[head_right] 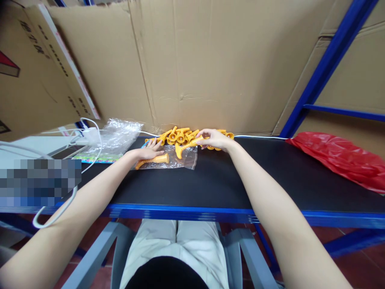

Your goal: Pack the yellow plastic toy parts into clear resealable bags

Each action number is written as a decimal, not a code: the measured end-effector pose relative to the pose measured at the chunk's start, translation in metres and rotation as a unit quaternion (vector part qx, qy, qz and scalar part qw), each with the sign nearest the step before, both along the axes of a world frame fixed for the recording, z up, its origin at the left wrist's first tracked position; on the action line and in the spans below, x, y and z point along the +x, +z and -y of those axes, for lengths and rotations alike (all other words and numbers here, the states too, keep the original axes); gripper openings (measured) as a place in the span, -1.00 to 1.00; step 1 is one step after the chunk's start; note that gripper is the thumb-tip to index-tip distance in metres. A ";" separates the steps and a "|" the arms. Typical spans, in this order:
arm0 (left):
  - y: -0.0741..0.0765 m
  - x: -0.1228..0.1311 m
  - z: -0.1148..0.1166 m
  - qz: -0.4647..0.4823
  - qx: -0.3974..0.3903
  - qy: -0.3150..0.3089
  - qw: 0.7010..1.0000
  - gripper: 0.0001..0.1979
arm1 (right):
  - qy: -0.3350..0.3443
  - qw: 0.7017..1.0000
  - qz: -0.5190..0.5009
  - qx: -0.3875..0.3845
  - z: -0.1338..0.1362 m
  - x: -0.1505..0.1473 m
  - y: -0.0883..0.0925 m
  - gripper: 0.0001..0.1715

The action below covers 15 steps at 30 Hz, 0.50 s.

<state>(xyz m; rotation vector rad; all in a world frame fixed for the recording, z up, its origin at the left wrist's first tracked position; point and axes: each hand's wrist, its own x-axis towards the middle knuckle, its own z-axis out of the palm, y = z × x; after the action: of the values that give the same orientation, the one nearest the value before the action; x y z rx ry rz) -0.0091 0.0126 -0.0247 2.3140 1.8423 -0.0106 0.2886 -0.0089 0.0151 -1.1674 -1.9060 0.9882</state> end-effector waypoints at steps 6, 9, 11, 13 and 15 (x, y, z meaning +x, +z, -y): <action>-0.003 -0.004 -0.005 0.003 0.004 -0.005 1.000 -0.22 | -0.001 1.000 0.023 -0.016 0.001 0.005 0.005 -0.69; -0.007 -0.009 -0.012 0.012 0.003 -0.013 1.000 -0.21 | -0.039 0.999 0.030 -0.024 0.004 0.008 0.011 -0.73; -0.008 -0.013 -0.015 0.011 -0.002 -0.011 1.000 -0.20 | -0.046 0.998 0.031 -0.032 0.004 0.010 0.012 -0.74; -0.007 -0.017 -0.017 0.008 -0.007 -0.007 1.000 -0.19 | -0.045 0.998 0.031 -0.034 0.004 0.011 0.012 -0.76; -0.006 -0.021 -0.016 0.006 -0.011 -0.003 1.000 -0.19 | -0.045 0.998 0.034 -0.034 0.005 0.012 0.013 -0.77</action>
<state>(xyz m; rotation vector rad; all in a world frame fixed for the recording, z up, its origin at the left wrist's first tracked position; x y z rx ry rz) -0.0300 0.0291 -0.0305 2.3001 1.8199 -0.0166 0.3004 -0.0138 0.0286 -1.3295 -1.8689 0.9826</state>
